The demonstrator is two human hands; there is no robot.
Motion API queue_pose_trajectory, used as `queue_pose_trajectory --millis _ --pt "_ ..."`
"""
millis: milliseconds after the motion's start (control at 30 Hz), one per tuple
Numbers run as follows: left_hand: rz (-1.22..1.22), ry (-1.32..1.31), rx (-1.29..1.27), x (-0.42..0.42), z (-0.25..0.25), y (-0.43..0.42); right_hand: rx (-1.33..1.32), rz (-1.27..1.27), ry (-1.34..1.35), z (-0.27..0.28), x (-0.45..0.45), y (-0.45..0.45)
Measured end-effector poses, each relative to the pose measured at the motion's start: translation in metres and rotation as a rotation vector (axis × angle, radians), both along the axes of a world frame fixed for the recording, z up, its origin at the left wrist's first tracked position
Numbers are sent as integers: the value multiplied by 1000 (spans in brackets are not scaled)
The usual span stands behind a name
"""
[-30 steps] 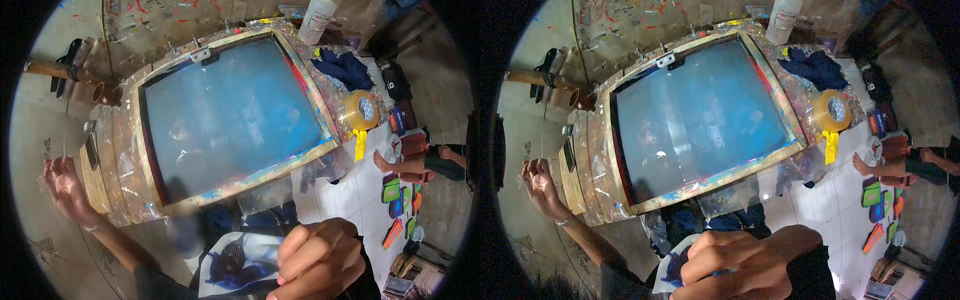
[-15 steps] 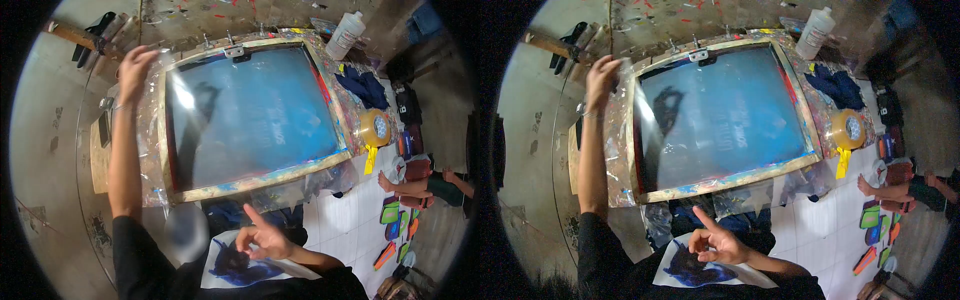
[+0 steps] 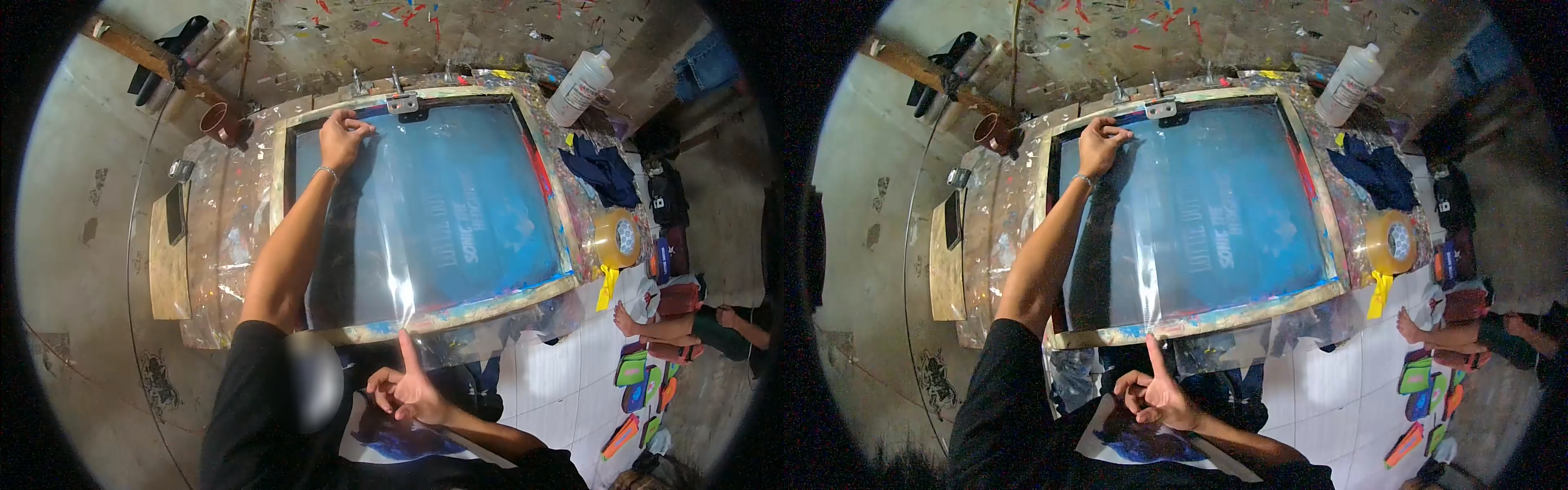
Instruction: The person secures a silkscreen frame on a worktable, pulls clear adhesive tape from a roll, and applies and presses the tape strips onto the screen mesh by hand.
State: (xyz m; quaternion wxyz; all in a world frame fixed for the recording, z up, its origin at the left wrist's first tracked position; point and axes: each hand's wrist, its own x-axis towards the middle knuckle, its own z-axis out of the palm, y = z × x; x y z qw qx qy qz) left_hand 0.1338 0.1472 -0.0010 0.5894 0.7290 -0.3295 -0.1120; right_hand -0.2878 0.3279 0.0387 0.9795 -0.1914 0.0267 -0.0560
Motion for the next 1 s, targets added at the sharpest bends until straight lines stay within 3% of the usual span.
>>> queue_pose_trajectory --millis 267,533,667,733,1000 --pt "-3 -55 -26 -1 -23 -11 -2 -30 54 -7 8 0" --pt "80 -384 193 -13 -10 -4 24 0 103 -5 8 -2" --pt "57 -375 275 -16 -3 0 32 -11 89 -5 9 -1" --pt "22 -580 263 -12 -8 4 35 -21 80 -4 10 -1" --pt "12 -700 518 -46 0 34 46 -26 39 -7 11 1"
